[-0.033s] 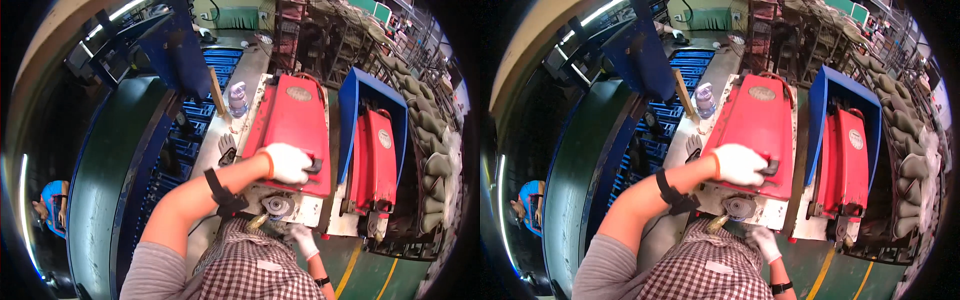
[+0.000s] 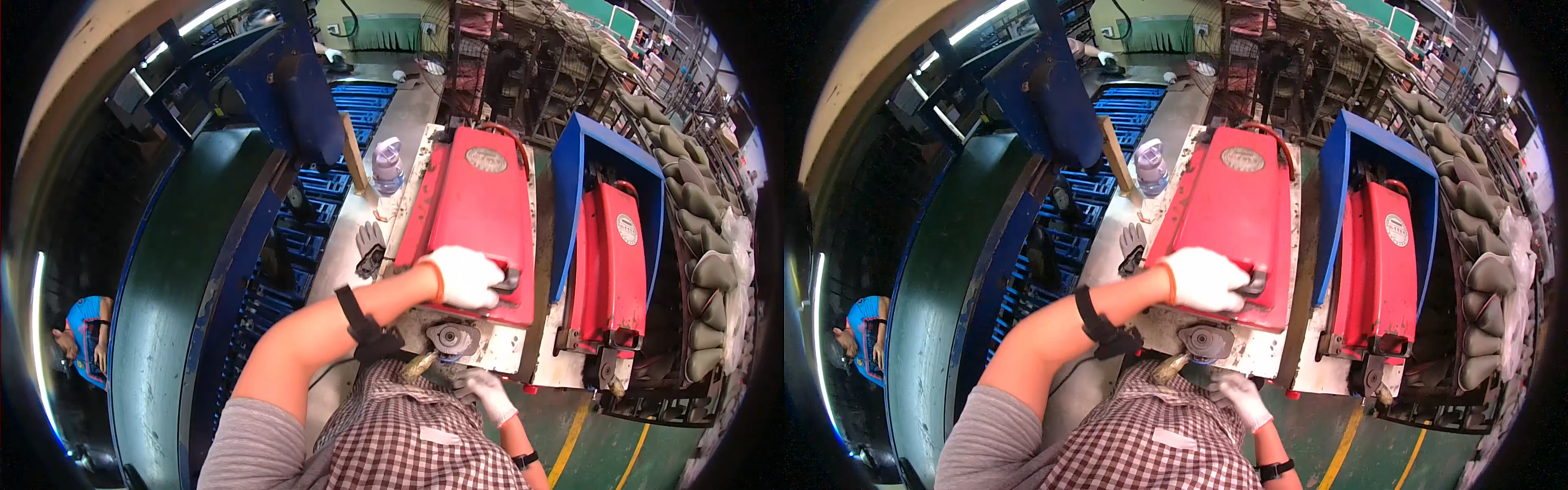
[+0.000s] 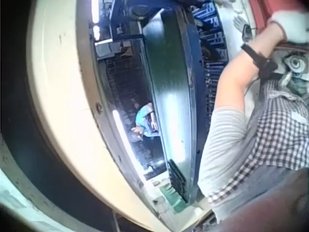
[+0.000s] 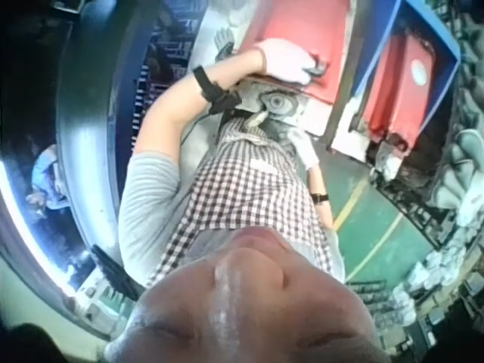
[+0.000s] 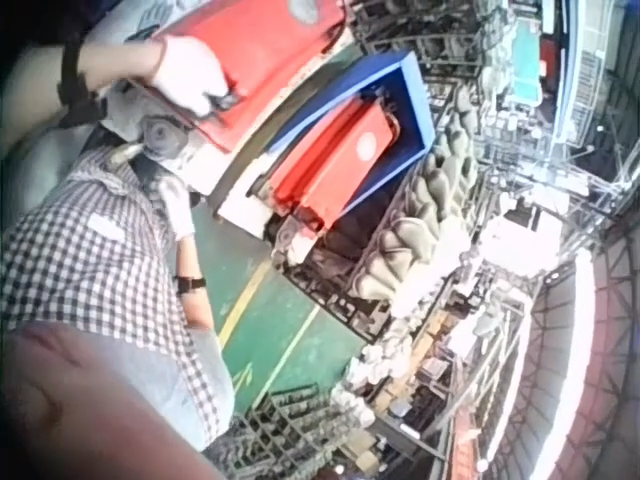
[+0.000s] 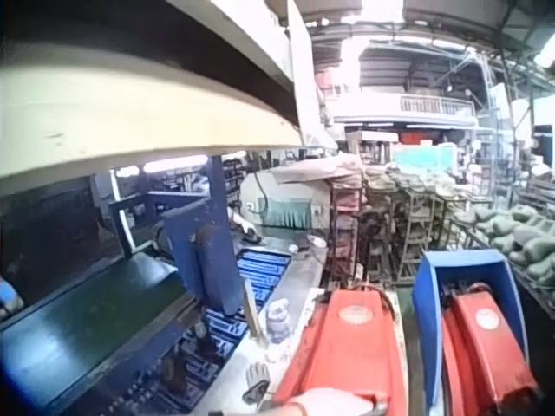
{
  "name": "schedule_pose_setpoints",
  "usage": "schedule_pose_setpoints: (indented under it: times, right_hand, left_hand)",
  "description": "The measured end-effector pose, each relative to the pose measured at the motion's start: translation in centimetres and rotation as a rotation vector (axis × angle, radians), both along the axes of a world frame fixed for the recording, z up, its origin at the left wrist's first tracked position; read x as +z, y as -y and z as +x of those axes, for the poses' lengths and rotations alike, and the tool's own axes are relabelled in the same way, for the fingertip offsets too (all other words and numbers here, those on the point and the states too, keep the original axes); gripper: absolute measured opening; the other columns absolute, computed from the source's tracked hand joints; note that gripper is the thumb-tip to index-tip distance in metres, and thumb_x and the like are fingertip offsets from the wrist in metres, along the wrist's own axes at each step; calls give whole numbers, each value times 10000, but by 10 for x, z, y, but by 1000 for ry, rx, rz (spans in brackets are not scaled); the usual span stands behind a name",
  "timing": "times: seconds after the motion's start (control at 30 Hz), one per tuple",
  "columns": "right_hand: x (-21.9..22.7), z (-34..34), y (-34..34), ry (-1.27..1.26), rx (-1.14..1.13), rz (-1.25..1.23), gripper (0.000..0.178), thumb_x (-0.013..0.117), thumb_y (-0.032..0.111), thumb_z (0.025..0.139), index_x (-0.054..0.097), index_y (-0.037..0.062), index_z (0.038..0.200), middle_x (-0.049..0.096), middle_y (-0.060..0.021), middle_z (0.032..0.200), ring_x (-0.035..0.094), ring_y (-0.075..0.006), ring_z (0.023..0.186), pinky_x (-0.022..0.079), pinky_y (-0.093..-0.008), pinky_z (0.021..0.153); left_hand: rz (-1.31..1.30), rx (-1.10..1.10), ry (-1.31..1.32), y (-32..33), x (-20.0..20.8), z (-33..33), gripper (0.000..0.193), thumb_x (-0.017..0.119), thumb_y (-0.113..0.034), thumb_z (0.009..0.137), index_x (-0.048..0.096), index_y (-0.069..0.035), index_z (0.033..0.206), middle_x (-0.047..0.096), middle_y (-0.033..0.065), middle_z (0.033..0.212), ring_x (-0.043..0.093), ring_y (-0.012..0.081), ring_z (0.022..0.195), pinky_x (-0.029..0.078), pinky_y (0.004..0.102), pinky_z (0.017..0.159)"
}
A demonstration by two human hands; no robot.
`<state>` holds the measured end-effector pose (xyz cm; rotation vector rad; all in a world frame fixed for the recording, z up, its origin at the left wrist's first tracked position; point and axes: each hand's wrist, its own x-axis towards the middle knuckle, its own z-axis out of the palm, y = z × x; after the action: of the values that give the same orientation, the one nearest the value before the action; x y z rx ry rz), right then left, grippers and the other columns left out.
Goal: Attaching and pressing shoe soles using a heat-press machine.
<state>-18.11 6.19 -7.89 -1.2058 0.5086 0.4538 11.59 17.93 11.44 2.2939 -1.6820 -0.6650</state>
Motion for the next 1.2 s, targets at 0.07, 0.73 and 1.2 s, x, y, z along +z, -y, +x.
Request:
schedule_pose_setpoints:
  times: [0.07,0.73,1.2]
  right_hand:
    - [-2,14,-8,-7,157,165,513,630,339,1064,548,19,1457,708,-160,1284,724,-220,1050,592,-348,901]
    - [25,31,51,-242,-92,566,406,644,336,1041,643,61,1340,588,-4,828,540,-113,720,440,-282,649]
    - [21,-146,288,-277,-808,-1853,304,608,182,1040,685,-75,1183,711,-239,1130,681,-359,1001,542,-433,923]
  left_hand:
    - [2,56,-49,-10,-17,-15,393,609,-460,939,706,-109,1084,743,201,963,722,412,921,556,525,843]
    - [83,137,60,-10,-82,-36,405,581,-528,981,682,-148,1082,739,182,903,731,394,868,564,526,775]
    - [197,330,41,13,-78,-57,661,608,-716,886,770,-82,979,752,205,878,748,393,852,588,496,800]
